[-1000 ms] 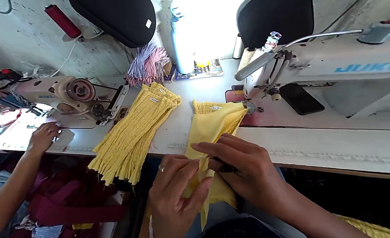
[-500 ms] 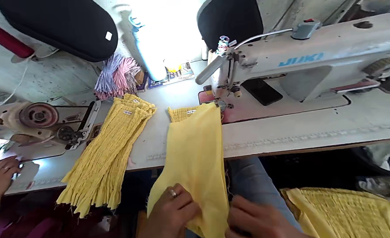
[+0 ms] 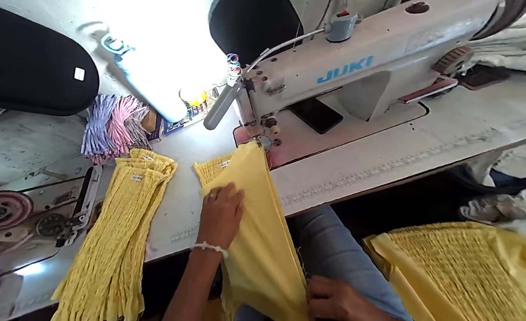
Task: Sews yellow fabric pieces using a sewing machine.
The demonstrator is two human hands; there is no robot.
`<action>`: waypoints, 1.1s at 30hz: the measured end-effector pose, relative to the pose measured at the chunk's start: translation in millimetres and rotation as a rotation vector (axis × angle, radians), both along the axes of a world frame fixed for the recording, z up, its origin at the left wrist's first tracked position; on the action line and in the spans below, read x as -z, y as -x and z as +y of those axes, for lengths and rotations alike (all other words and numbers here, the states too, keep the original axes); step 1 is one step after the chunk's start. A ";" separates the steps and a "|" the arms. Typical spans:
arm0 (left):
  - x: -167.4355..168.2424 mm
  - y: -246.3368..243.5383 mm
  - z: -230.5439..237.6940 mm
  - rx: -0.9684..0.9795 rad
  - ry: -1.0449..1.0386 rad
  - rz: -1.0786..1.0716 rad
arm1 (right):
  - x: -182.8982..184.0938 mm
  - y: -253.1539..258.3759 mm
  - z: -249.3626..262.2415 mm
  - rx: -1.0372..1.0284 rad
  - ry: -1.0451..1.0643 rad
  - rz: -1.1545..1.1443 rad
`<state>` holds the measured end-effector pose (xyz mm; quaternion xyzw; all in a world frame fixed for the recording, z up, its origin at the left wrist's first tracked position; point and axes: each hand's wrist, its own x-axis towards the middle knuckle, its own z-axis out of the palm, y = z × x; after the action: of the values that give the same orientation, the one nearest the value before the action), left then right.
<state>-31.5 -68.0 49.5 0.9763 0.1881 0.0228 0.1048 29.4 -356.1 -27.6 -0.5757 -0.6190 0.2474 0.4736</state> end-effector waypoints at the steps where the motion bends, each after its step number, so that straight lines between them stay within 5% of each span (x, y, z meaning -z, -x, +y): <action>1: -13.7 -22.0 -8.5 -0.034 0.036 0.063 | 2.9 -0.1 3.5 -0.024 0.005 0.014; 8: -1.5 -131.8 -23.8 -0.376 0.210 0.125 | -3.0 -5.7 10.4 -0.094 0.061 0.054; 15: 8.4 -129.0 -1.6 -0.398 0.240 0.002 | 1.8 -8.6 11.9 -0.110 0.078 0.087; 26: -7.3 -136.1 4.2 -0.295 0.300 0.128 | 2.0 -5.7 14.9 -0.116 0.055 0.098; 33: -10.4 -135.8 -10.4 -0.406 0.280 0.172 | 6.1 -5.7 14.5 -0.125 0.039 0.100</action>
<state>104.3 -78.4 60.0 0.8928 0.3898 -0.0662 0.2159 35.1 -341.6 -33.7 -0.5322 -0.6243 0.3169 0.4761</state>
